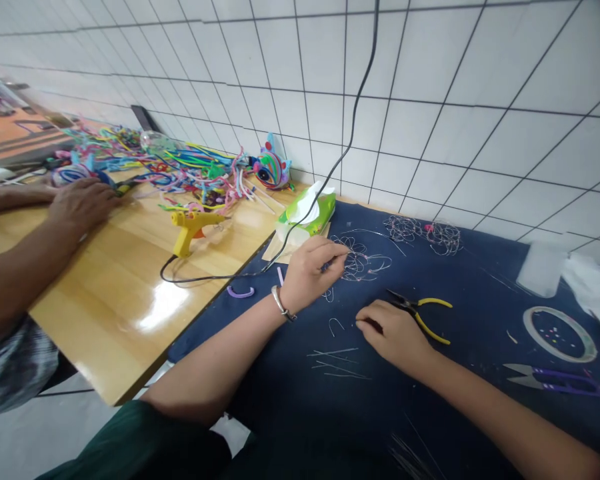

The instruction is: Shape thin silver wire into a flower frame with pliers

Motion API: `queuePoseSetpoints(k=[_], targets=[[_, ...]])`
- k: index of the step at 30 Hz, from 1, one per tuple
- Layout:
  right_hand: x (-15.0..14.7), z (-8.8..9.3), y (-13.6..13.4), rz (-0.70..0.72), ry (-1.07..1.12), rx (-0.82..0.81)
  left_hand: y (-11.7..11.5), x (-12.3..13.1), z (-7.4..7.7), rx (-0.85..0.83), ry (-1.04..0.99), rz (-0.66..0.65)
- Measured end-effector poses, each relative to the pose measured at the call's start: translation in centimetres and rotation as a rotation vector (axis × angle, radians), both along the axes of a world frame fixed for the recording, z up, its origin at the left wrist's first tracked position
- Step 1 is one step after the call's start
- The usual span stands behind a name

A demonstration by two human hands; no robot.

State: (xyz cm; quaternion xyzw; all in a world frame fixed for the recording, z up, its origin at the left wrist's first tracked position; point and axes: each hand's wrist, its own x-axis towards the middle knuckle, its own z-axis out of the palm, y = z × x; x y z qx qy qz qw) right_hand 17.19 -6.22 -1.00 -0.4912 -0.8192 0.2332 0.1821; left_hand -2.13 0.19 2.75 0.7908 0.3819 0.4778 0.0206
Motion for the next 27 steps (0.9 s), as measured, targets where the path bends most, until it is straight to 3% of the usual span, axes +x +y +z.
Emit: queuePoseSetpoints(k=[9, 15, 21, 27], targets=[[-5.0, 1.8, 0.4, 0.223, -0.429, 0.128, 0.3, 0.3, -1.0, -0.042, 0.044, -0.049], [-7.7, 2.4, -0.3, 0.214, -0.581, 0.178, 0.2, 0.5, -1.4, -0.048, 0.057, -0.129], [-7.3, 2.1, -0.5, 0.206, -0.582, 0.216, -0.1, 0.9, -1.6, -0.06, 0.088, -0.175], [-4.4, 2.9, -1.2, 0.26, -0.496, 0.22, -0.5, 1.4, -1.6, -0.053, 0.103, -0.224]])
